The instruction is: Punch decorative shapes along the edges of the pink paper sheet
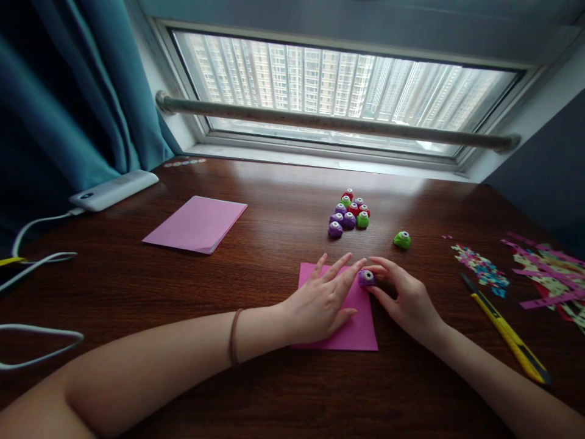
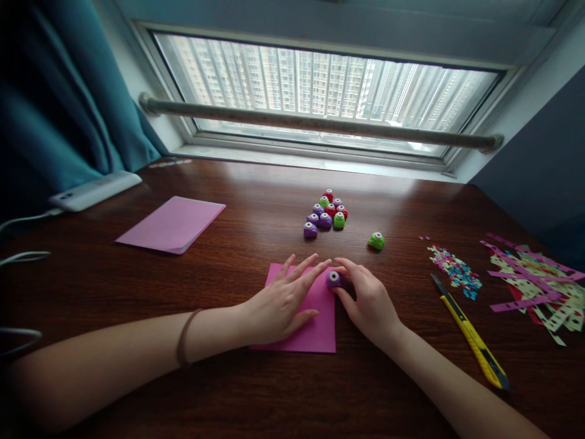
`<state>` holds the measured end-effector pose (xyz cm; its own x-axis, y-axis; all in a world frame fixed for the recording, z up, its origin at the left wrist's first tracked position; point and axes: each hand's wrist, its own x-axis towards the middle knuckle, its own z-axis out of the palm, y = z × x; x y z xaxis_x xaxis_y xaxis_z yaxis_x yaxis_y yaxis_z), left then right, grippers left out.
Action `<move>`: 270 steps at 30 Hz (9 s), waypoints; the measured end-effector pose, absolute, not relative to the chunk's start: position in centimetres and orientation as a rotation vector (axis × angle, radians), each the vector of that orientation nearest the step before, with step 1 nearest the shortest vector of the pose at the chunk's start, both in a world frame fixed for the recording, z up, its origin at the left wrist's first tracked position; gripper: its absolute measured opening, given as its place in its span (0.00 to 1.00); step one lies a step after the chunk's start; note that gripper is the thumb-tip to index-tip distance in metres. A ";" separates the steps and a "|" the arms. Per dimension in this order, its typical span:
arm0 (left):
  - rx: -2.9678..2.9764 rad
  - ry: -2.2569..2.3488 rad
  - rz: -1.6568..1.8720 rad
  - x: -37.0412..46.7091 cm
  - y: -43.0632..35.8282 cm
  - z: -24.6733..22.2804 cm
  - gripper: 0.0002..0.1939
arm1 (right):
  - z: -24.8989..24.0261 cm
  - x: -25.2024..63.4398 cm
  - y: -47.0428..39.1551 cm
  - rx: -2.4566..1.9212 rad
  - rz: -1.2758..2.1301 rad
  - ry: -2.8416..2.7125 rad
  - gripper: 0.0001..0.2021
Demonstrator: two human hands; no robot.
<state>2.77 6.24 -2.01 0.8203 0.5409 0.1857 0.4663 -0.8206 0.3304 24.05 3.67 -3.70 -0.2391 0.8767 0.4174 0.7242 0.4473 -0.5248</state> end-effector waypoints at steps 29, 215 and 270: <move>2.827 0.778 0.310 2.5 6.3 -2.0 0.33 | -2.1 25.5 4.7 -1.006 0.194 -2.265 0.09; 2.845 0.671 0.358 2.3 6.4 -2.4 0.34 | -3.3 24.7 4.0 -1.439 0.330 -1.926 0.12; 2.789 0.663 0.429 2.3 6.4 -2.4 0.31 | -2.4 24.1 3.6 -1.357 0.340 -1.902 0.07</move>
